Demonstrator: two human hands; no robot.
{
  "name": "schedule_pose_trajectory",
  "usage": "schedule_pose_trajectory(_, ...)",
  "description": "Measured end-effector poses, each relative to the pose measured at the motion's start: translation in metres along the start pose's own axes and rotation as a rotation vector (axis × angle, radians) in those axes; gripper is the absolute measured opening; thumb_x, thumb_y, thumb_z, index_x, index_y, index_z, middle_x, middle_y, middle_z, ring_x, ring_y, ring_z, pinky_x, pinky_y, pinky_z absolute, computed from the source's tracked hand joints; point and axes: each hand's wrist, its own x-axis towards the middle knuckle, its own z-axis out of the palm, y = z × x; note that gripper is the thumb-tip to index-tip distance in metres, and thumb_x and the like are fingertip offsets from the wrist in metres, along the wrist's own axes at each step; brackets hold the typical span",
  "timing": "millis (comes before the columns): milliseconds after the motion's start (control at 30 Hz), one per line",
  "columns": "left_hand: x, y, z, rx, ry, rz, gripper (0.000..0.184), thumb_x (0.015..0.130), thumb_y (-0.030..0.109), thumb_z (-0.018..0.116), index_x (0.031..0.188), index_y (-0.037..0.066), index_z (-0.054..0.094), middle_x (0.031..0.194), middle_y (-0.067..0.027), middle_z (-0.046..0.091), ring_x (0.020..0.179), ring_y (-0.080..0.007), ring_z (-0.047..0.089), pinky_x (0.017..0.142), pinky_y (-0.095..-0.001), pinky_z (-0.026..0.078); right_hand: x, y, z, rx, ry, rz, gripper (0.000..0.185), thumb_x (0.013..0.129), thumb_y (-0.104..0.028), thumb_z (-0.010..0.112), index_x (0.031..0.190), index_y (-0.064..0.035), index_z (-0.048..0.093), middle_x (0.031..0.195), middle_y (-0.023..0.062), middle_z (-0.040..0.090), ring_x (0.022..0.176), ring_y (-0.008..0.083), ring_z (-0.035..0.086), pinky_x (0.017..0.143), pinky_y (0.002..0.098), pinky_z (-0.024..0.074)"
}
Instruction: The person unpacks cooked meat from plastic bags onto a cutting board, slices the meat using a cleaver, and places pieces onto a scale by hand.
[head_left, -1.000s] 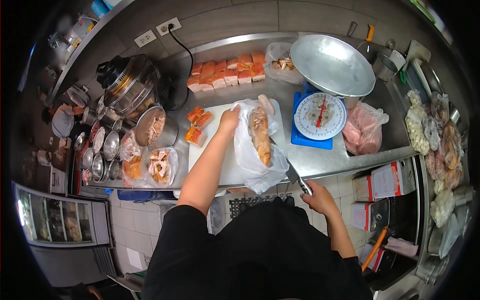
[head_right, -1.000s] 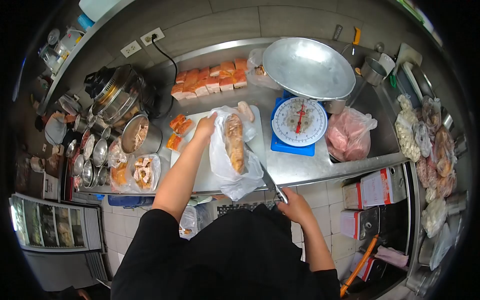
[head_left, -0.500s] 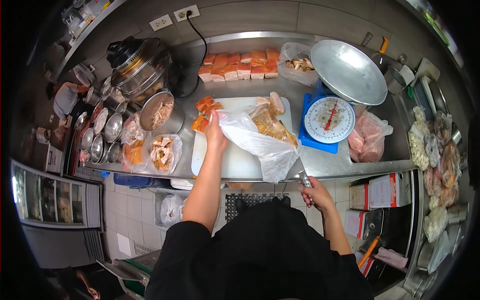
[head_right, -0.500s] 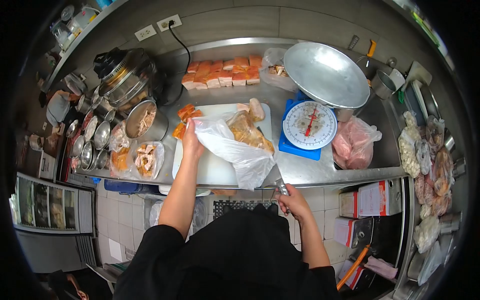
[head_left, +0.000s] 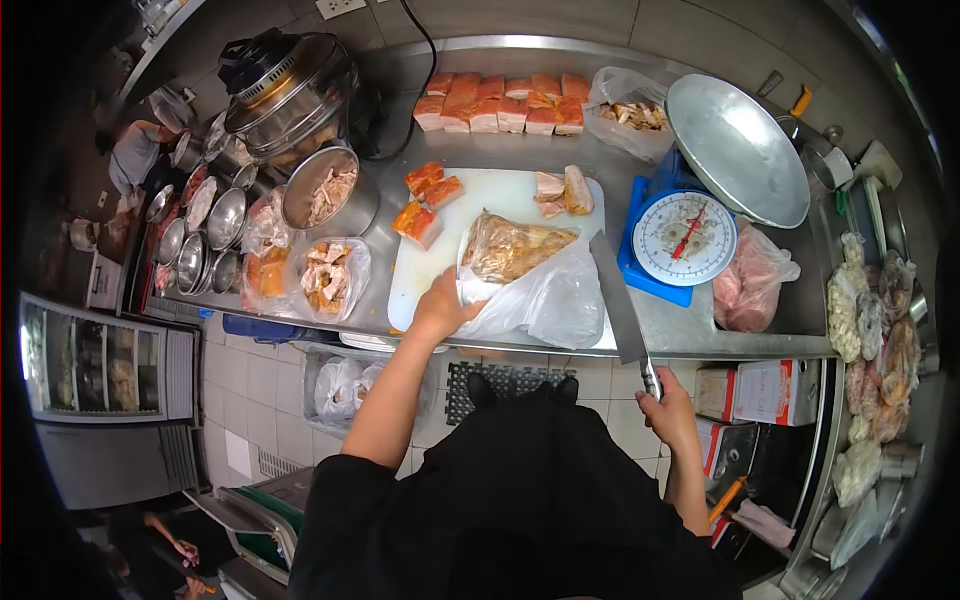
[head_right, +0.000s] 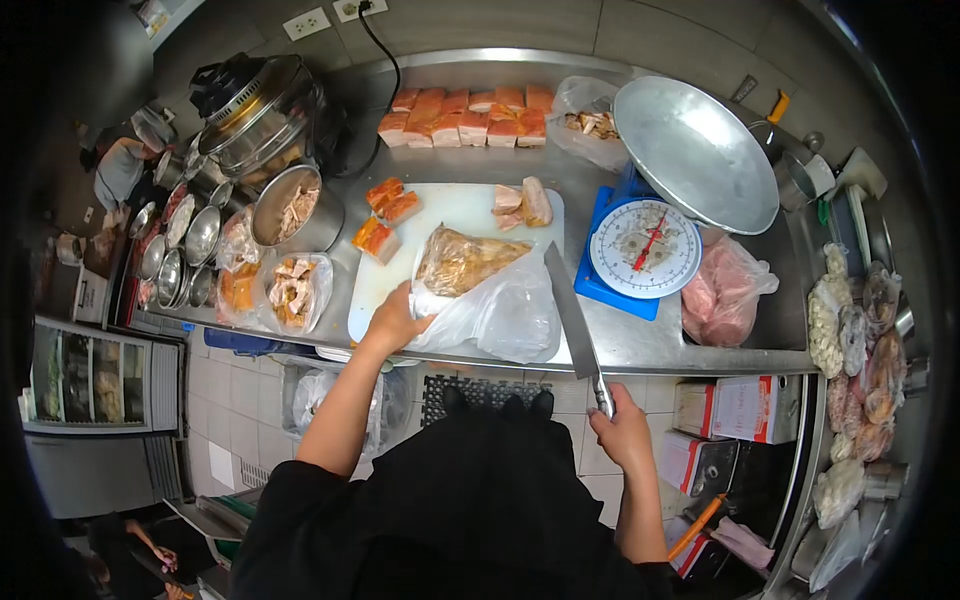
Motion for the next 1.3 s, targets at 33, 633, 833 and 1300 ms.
schedule_pose_trajectory(33,0.002,-0.005,0.0,0.031,-0.081,-0.023,0.088,0.082,0.04,0.08,0.149,-0.001,0.043,0.128,-0.0268,0.064,0.122,-0.0419,0.061,0.102,-0.0461,0.05,0.001,-0.003,0.001,-0.002,0.005,-0.001,0.04,0.087,-0.018,0.071,0.124,-0.0049,0.059,0.065,0.007,0.06,0.053,0.0178,0.062,0.053,0.0354,0.0494)
schedule_pose_trajectory(633,0.047,0.039,0.073,-1.815,0.058,-0.308,0.041,0.103,0.028,0.058,0.132,0.0,0.061,0.123,-0.0182,0.07,0.107,-0.0323,0.071,0.096,-0.0475,0.058,0.014,-0.018,0.018,-0.042,-0.13,-0.043,0.036,0.088,-0.021,0.068,0.117,-0.0052,0.055,0.071,0.0158,0.064,0.056,0.0288,0.066,0.059,0.0422,0.0515)
schedule_pose_trajectory(833,-0.042,0.125,0.082,-1.251,-0.649,-0.142,0.041,0.095,0.022,0.069,0.132,0.005,0.062,0.115,-0.0147,0.072,0.093,-0.0288,0.073,0.086,-0.0431,0.061,0.026,-0.009,0.019,-0.087,-0.117,-0.07,0.042,0.088,-0.018,0.069,0.125,-0.0035,0.056,0.066,0.0056,0.055,0.052,0.0166,0.06,0.051,0.0347,0.049)
schedule_pose_trajectory(1300,0.033,0.215,-0.091,-0.994,0.485,0.534,0.026,0.097,0.012,0.06,0.119,0.002,0.067,0.111,-0.0071,0.072,0.098,-0.0152,0.067,0.088,-0.0315,0.055,0.018,0.023,-0.029,0.249,-0.122,-0.048,0.041,0.089,-0.01,0.068,0.129,-0.0018,0.058,0.066,0.0004,0.055,0.049,0.0097,0.054,0.045,0.0279,0.0419)
